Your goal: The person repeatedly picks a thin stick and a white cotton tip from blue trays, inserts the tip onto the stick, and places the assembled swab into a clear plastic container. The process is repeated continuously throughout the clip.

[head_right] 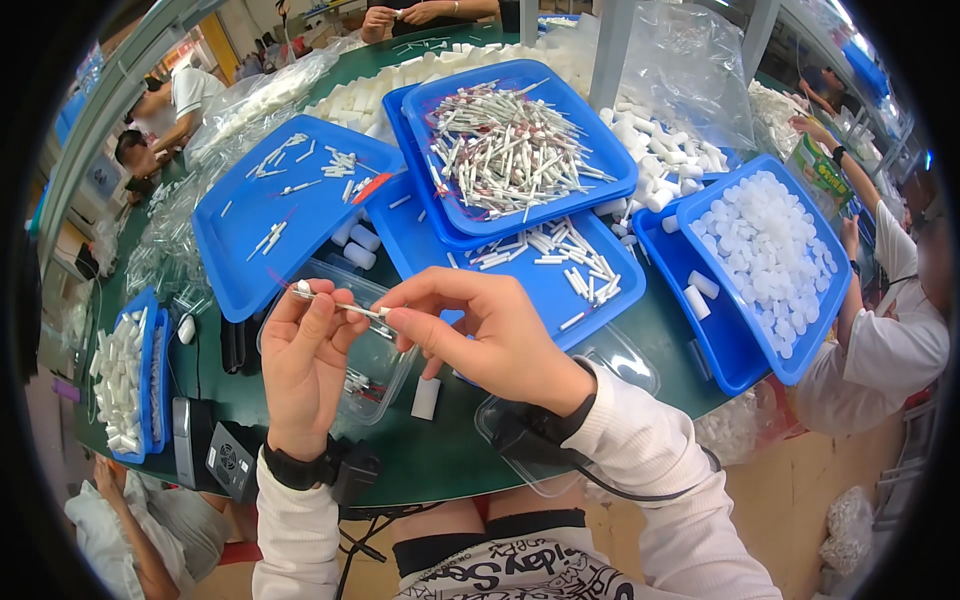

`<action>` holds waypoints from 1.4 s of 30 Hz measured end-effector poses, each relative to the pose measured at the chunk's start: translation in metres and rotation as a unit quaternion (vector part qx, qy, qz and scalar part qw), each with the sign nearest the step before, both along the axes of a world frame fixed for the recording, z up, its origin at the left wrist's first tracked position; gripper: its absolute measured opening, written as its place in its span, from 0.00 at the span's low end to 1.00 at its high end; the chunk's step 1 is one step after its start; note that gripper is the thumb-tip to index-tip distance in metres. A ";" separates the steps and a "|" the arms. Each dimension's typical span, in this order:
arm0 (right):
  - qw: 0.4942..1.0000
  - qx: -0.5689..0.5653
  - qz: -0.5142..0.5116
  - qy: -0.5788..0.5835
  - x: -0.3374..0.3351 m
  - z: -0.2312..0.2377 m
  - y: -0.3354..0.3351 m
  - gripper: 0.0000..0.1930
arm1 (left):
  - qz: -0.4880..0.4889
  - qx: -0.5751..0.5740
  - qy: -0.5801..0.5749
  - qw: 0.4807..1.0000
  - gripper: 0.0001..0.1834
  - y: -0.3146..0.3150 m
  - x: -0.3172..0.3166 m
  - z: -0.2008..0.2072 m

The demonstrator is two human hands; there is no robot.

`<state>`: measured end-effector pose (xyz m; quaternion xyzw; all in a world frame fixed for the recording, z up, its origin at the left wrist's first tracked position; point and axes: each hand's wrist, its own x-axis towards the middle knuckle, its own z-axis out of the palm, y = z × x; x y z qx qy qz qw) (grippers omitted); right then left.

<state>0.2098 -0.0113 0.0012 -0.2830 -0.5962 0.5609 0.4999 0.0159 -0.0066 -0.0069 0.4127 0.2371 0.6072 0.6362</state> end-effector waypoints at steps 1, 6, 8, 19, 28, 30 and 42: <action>1.000 0.015 -0.007 -0.007 -0.001 -0.003 0.001 0.09 | 0.008 0.004 0.007 1.000 0.08 0.000 0.000 0.000; 0.997 0.037 -0.033 -0.057 0.002 -0.001 0.002 0.09 | 0.026 0.009 0.017 0.999 0.08 0.000 0.005 -0.001; 0.997 0.036 -0.031 -0.062 0.001 -0.002 0.003 0.09 | 0.033 0.009 0.019 0.999 0.08 0.000 0.004 -0.001; 0.893 0.298 -0.216 -0.260 0.004 -0.012 0.011 0.05 | 0.123 0.130 0.225 0.958 0.08 -0.004 0.013 0.007; 0.790 0.481 -0.255 -0.281 0.007 -0.009 0.018 0.04 | 0.131 0.195 0.377 0.896 0.08 0.000 0.004 0.002; 0.787 0.491 -0.243 -0.284 0.007 -0.009 0.017 0.05 | 0.135 0.206 0.380 0.891 0.08 -0.001 0.009 -0.001; 0.896 0.346 -0.139 -0.241 0.009 -0.010 0.013 0.14 | 0.144 0.273 0.463 0.831 0.15 0.000 0.008 -0.002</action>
